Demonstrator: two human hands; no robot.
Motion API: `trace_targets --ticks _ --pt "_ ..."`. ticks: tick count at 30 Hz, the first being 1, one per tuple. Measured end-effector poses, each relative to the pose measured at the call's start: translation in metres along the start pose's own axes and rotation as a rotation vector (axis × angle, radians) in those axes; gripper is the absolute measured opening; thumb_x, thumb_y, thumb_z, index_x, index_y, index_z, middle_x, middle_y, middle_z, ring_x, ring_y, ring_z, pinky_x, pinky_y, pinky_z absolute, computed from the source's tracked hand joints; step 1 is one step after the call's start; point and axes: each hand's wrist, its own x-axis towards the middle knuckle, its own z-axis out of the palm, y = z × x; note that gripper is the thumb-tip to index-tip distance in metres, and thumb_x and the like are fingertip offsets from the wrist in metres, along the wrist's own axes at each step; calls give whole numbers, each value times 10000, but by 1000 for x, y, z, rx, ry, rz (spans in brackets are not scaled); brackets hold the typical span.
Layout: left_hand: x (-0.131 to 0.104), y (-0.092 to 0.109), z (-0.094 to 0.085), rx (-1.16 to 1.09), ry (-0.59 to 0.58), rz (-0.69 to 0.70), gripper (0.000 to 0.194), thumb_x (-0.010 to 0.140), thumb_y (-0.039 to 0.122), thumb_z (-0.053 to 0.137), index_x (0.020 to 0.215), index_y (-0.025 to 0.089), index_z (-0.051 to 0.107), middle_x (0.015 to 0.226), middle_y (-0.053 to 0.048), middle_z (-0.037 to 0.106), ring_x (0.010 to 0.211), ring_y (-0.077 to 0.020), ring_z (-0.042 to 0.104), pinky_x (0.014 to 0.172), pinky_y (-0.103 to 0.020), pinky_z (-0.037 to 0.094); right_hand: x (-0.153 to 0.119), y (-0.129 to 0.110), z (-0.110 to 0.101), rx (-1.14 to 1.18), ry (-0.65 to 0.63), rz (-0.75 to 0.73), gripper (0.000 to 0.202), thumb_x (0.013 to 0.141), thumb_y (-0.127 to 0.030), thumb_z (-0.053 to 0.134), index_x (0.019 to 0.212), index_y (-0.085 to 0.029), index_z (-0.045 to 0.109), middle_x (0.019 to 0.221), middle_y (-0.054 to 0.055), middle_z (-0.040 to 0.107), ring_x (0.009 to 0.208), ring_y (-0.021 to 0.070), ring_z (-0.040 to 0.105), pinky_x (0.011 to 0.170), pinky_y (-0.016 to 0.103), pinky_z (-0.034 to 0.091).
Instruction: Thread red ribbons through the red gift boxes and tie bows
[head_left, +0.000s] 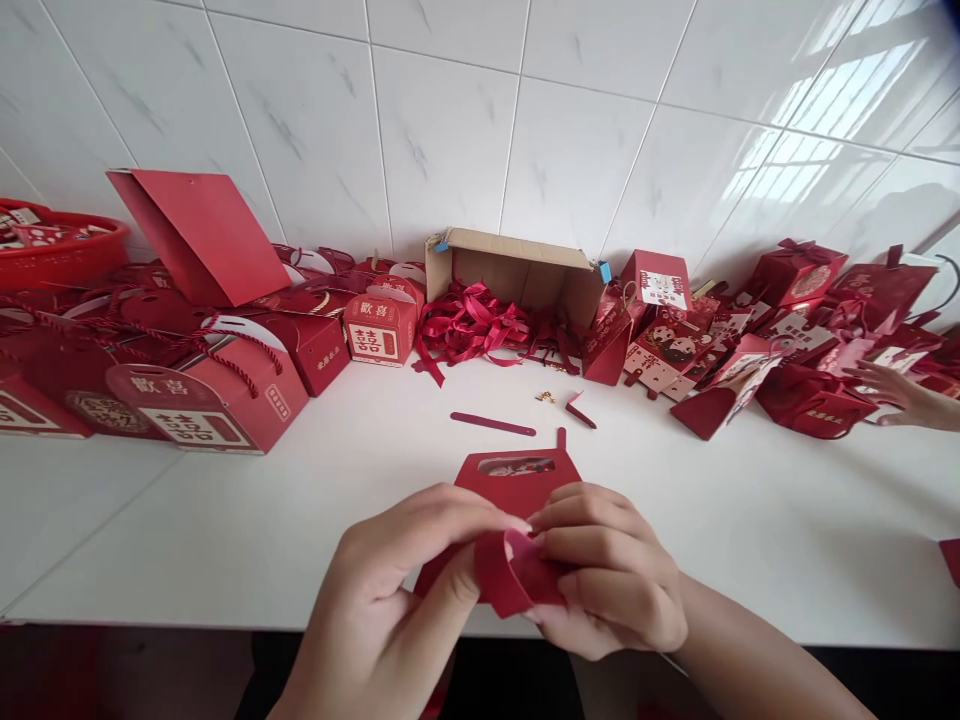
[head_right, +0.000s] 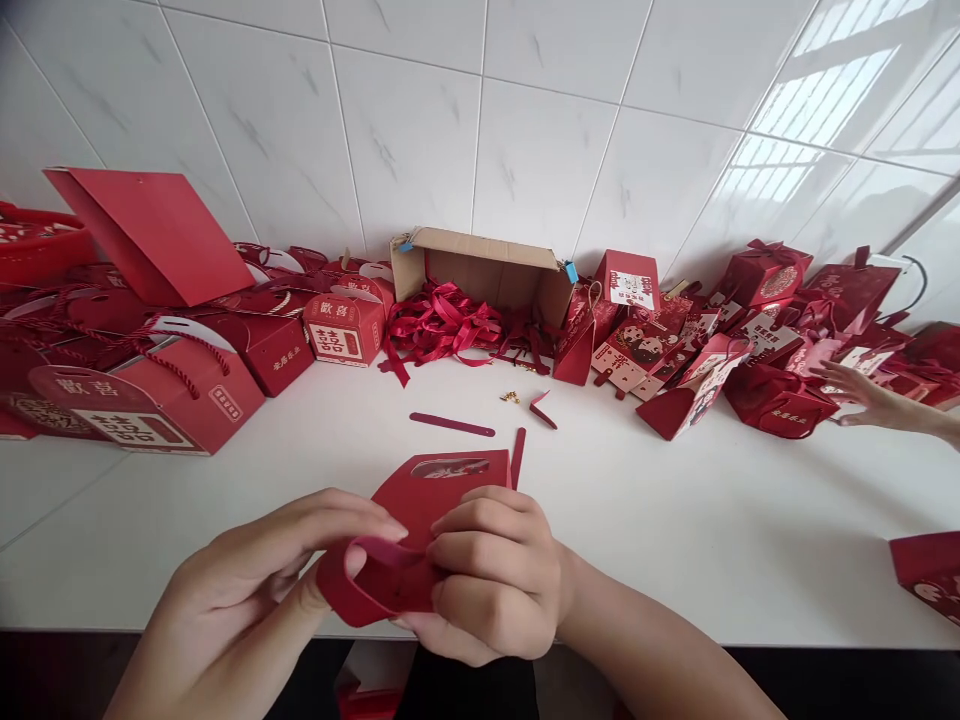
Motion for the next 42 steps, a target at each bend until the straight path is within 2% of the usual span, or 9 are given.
trace_targets --ticks 4,9,16,23,28,34,42 --pt "-1 0 1 -43 -89 -96 134 886 224 548 890 268 675 839 9 728 726 -147 689 625 -185 551 0 1 -1 8 -29 10 162 778 -214 635 757 -240 477 659 10 655 689 165 669 541 294 575" --pt "-3 -2 2 -53 -109 -195 123 897 277 536 937 272 652 833 16 725 712 -144 691 603 -178 561 2 1 -2 -9 -26 29 141 803 -202 603 760 -233 472 636 9 653 680 158 675 547 289 580" --pt "0 7 3 -42 -79 -205 143 880 323 556 833 253 672 782 5 722 666 -152 682 529 -173 543 4 1 -1 -13 5 6 129 812 -204 597 756 -218 482 593 14 633 649 158 672 526 282 572" --pt "2 6 5 -50 -95 -111 120 885 260 548 867 272 665 828 11 724 746 -155 688 575 -168 537 3 2 -1 -13 -2 16 111 821 -212 580 768 -219 483 608 8 625 652 148 665 525 275 574" --pt "0 6 6 -135 -114 -145 154 901 281 521 838 248 657 808 -5 711 761 -168 680 628 -202 540 2 1 0 -10 9 32 103 815 -214 590 776 -213 495 624 12 627 656 151 668 540 276 575" --pt "-1 9 6 -197 -74 -257 159 884 338 566 790 247 656 811 14 708 797 -144 662 631 -154 500 1 -1 4 26 68 47 82 820 -186 585 788 -160 514 625 47 638 641 170 665 532 297 562" --pt "-3 6 2 -240 -117 -283 177 887 384 561 809 257 655 834 16 704 833 -143 658 681 -168 501 1 -1 4 33 77 42 63 816 -177 581 818 -160 520 623 47 634 649 177 668 542 299 561"
